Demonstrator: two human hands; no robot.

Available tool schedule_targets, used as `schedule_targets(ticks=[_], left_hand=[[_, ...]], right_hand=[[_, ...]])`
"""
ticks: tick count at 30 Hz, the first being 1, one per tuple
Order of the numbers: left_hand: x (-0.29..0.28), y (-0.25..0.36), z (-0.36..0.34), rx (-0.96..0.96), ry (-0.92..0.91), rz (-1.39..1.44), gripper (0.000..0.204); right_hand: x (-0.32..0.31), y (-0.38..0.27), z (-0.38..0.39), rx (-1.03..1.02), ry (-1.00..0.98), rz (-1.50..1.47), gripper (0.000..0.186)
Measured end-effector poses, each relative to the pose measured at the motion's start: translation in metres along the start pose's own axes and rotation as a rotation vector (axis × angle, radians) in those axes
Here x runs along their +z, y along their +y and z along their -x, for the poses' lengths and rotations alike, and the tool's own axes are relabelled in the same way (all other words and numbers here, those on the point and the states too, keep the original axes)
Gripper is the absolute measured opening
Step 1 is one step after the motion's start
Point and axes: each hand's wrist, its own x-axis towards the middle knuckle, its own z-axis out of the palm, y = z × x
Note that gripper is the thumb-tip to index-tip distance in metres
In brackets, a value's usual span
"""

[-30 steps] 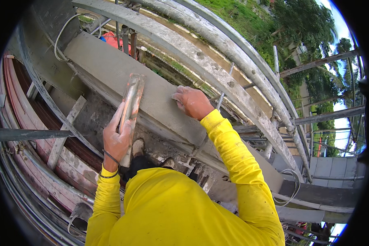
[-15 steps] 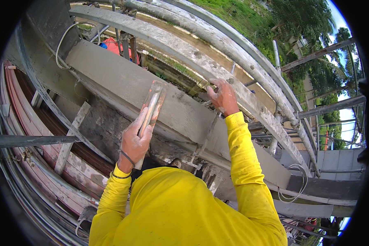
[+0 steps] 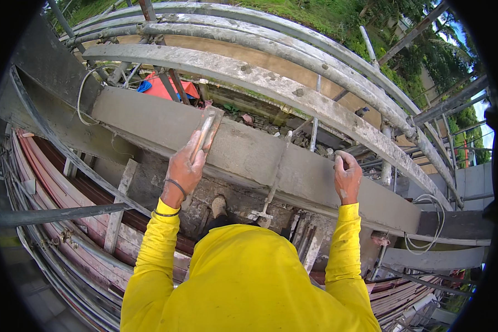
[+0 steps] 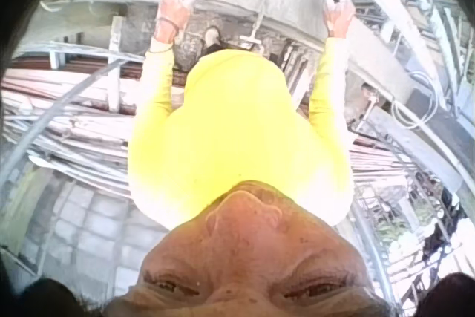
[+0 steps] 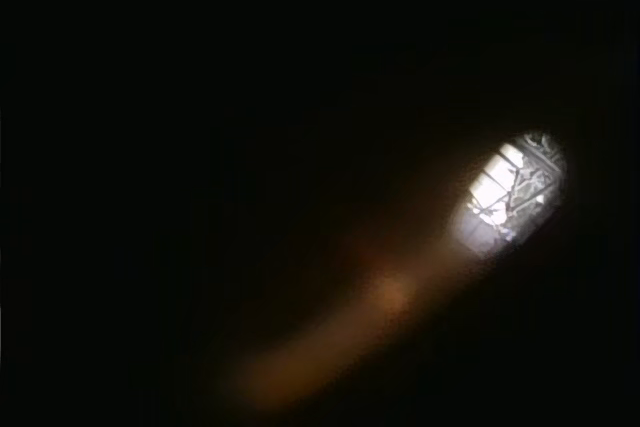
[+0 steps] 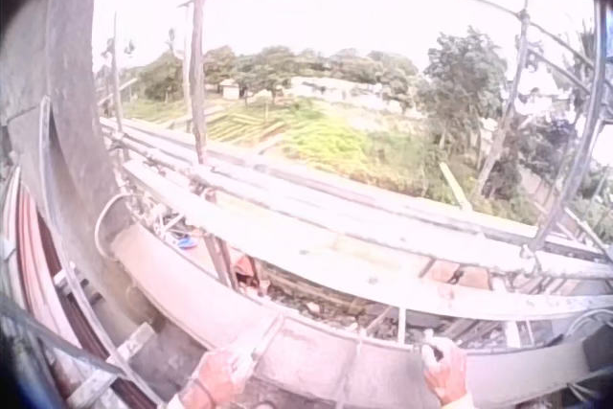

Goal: The person smooths a freshly poured concrete beam using a trowel, then mixes additional cement on a board with a trowel and a bucket of water. The person walks along the scaffolding to reach the work area.

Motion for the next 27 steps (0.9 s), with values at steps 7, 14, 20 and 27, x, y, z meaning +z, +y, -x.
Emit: schedule_targets(ticks=[7, 14, 20, 27], left_hand=[[-0.027, -0.035, -0.023, -0.344, 0.129, 0.195, 0.052], [0.068, 0.038, 0.011, 0.014, -0.072, 0.224, 0.052], [0.085, 0.065, 0.025, 0.063, -0.182, 0.146, 0.052], [-0.02, -0.036, -0.025, -0.089, 0.145, -0.186, 0.052]], right_hand=[[-0.013, 0.078, -0.018, -0.011, 0.017, 0.215, 0.03], [-0.005, 0.069, -0.035, 0.034, -0.022, 0.161, 0.029], [-0.013, 0.052, -0.015, -0.041, -0.064, 0.09, 0.03], [-0.058, 0.069, 0.024, 0.053, -0.018, 0.064, 0.029]])
